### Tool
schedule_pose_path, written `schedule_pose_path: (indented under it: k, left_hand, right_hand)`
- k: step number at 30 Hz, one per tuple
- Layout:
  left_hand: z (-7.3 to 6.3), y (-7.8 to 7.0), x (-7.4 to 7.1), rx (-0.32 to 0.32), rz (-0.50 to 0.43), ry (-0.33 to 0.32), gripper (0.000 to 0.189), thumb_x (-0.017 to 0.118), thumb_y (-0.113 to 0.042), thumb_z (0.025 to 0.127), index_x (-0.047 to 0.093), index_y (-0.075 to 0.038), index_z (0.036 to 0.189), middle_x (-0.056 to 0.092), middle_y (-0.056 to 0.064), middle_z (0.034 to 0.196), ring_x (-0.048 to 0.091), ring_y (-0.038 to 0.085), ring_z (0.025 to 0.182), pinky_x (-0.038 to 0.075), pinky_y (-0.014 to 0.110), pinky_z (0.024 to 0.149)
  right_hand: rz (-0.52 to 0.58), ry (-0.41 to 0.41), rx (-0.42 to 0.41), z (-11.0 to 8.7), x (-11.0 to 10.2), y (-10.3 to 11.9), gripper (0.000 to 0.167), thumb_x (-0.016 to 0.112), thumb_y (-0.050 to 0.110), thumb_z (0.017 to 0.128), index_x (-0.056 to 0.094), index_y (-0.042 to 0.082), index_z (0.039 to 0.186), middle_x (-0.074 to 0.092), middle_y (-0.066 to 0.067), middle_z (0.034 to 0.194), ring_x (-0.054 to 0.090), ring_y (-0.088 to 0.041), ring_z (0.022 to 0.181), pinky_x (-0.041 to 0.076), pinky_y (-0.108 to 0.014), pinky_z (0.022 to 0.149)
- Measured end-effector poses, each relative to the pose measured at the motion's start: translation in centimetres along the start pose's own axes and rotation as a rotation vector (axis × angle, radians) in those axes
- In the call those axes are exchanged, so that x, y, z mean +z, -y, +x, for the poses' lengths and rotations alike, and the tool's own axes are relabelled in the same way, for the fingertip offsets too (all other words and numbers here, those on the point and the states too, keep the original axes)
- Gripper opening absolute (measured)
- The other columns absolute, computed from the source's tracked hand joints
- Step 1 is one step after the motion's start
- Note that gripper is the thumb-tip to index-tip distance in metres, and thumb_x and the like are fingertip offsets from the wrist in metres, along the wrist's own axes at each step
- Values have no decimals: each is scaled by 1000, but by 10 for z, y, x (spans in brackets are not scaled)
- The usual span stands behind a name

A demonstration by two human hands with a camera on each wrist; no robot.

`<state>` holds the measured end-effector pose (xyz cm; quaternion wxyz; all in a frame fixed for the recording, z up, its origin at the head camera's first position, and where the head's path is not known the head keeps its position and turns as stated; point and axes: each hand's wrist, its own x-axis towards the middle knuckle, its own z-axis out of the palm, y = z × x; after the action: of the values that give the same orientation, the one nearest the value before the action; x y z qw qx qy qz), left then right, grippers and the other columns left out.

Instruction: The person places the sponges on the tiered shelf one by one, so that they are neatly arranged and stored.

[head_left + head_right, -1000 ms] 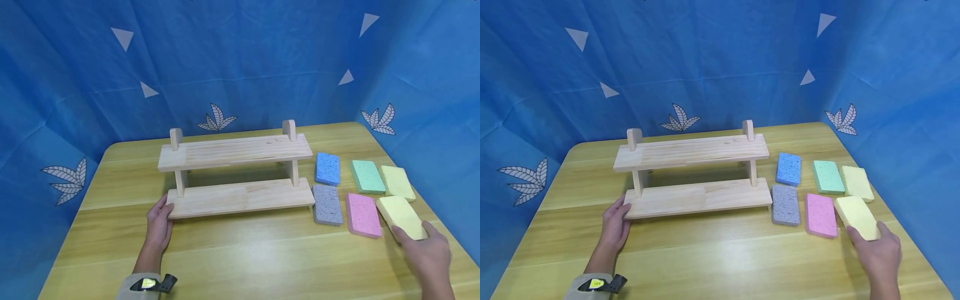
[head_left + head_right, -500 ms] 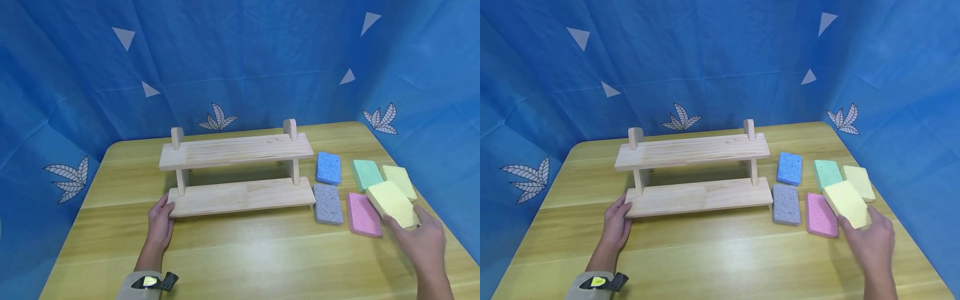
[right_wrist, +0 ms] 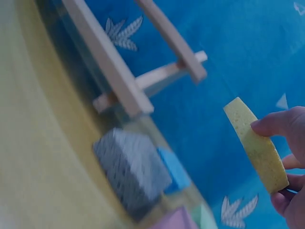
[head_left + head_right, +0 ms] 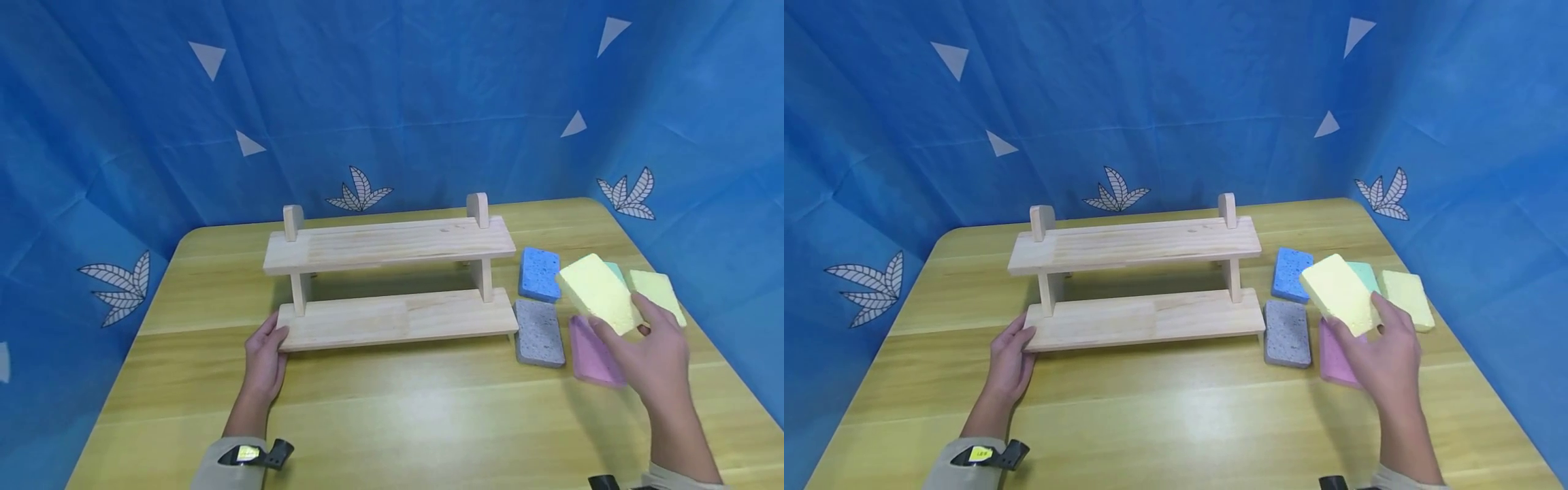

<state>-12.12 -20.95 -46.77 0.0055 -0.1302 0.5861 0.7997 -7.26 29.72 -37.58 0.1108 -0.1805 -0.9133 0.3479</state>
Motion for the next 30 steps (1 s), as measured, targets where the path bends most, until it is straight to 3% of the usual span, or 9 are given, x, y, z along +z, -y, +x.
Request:
schedule_pose_path:
  k: [3,9,15,22,30]
  left_hand:
    - [0,1,-1,4,-9,-3,54,38,-1,96,23,0,148,19,11,157,20,19,142,22,31,116]
    - [1,0,-1,5,-23,1,53,37,0,96,25,1,147,20,12,156,22,19,141,23,32,116]
    - [1,1,-1,6,-20,1,52,37,0,96,25,1,147,20,11,156,21,19,142,23,32,116]
    - [1,1,-3,14,-17,6,52,36,0,96,25,2,147,21,12,156,22,20,141,23,32,116]
    - [3,1,-2,26,-13,0,52,37,0,95,26,3,146,21,13,156,22,23,141,22,35,116]
  right_hand:
    - [19,15,-29,2,2,15,79,69,35,84,32,6,147,33,-26,145,45,-47,113,40,-25,72]
    - [45,54,-145,5,9,44,76,68,34,85,33,6,146,36,-23,144,44,-43,115,45,-44,89]
    - [99,140,-259,11,23,71,74,69,32,85,36,4,144,38,-22,143,41,-40,120,42,-57,94]
    - [118,271,-354,18,45,101,74,71,34,83,39,4,143,38,-21,142,44,-39,118,47,-56,93]
    - [153,379,-492,31,77,143,69,75,23,79,45,3,138,46,-17,137,47,-30,118,47,-49,97]
